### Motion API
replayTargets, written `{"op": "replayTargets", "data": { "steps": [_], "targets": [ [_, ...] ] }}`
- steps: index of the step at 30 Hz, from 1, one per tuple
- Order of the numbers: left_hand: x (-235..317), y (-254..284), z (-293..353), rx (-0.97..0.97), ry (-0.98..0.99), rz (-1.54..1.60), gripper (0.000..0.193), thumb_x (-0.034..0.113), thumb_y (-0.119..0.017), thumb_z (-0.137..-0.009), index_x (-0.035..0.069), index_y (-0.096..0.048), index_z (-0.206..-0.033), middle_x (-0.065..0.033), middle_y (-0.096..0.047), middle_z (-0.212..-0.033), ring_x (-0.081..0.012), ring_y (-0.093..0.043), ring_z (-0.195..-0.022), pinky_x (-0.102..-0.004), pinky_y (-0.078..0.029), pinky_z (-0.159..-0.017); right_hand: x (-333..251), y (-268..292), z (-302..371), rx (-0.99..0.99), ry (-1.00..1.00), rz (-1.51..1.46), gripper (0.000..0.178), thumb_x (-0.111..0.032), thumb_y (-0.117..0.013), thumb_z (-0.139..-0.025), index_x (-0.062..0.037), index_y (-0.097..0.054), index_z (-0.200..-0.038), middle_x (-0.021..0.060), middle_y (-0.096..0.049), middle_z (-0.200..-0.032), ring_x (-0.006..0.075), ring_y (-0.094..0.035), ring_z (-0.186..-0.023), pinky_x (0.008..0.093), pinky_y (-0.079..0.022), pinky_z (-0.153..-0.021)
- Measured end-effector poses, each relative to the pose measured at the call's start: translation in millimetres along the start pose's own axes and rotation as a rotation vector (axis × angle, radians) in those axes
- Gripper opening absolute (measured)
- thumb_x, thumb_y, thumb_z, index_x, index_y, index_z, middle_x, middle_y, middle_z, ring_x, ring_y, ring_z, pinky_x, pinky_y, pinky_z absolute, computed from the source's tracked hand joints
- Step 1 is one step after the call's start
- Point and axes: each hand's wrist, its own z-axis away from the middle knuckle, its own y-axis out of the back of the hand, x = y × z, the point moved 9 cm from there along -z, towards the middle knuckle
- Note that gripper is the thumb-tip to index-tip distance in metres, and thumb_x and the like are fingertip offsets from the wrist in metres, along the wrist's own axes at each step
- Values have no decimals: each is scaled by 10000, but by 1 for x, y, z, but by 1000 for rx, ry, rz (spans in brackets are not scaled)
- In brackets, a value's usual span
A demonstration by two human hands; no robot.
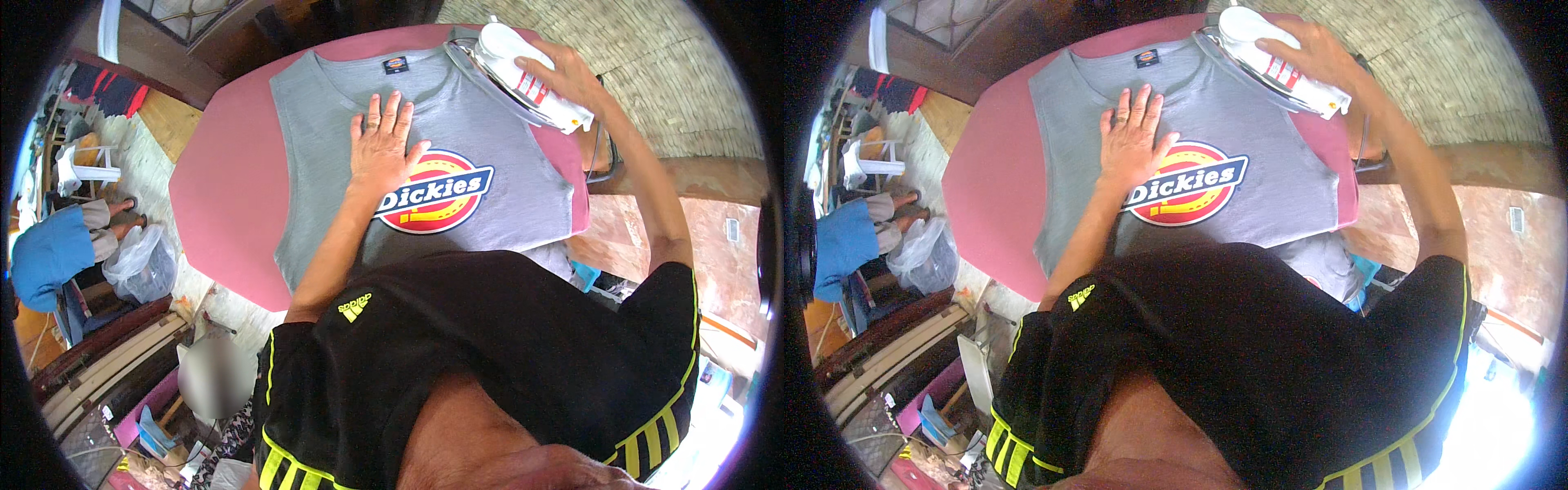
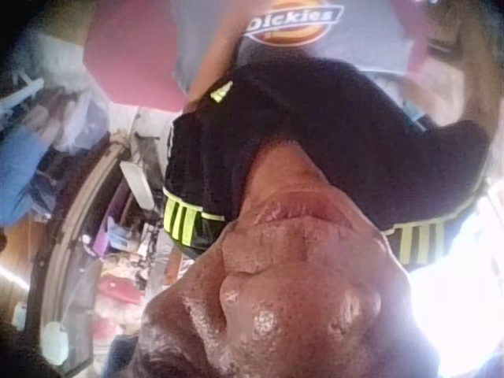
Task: The person irons a grey t-shirt on a pink ironing board using a white steam iron. They repeatedly adjust the shirt's position and flip it over to smooth different sections of the fabric.
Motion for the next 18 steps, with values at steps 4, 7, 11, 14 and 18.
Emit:
{"op": "replayTargets", "data": {
  "steps": [4, 7, 11, 14, 18],
  "targets": [
    [1, 5, -1, 8, -2, 2, 632, 542, -528, -933, 221, -455, -1473, -82, -294, -1596, -352, -255, -1463, -577, -205, -1128, 7, -18, 30, -23, -57, 16, 360, -306, -669, -945, -1, -657, -1136, 150, -709, -852, 202, -661, -691, 342, -528, -662],
    [3, 9, -1, 16, -19, -4, 595, 524, -545, -928, 272, -468, -1462, -89, -314, -1584, -378, -282, -1442, -591, -226, -1109, 2, -40, 36, 72, 52, 17, 372, -340, -663, -942, -3, -661, -1100, 203, -695, -852, 261, -675, -708, 386, -528, -677],
    [4, 16, -2, 49, -31, -9, 582, 495, -575, -917, 290, -477, -1453, -97, -344, -1565, -400, -327, -1412, -609, -261, -1078, 1, -44, -1, 47, -66, 31, 412, -357, -627, -959, 29, -630, -1106, 242, -679, -880, 324, -676, -736, 419, -523, -687],
    [6, 16, -3, 47, -36, 7, 589, 500, -585, -908, 293, -481, -1450, -92, -331, -1573, -396, -313, -1421, -624, -256, -1080, 12, -48, 5, 33, -179, -38, 406, -343, -605, -972, 37, -615, -1116, 245, -678, -899, 331, -676, -754, 419, -525, -703],
    [5, 14, -3, 31, -18, 16, 582, 512, -588, -905, 299, -495, -1438, -85, -317, -1582, -380, -294, -1438, -618, -234, -1102, 21, -44, 36, 163, -235, -112, 454, -429, -567, -973, -23, -605, -1172, 234, -688, -930, 404, -682, -880, 451, -537, -782]
  ]
}}
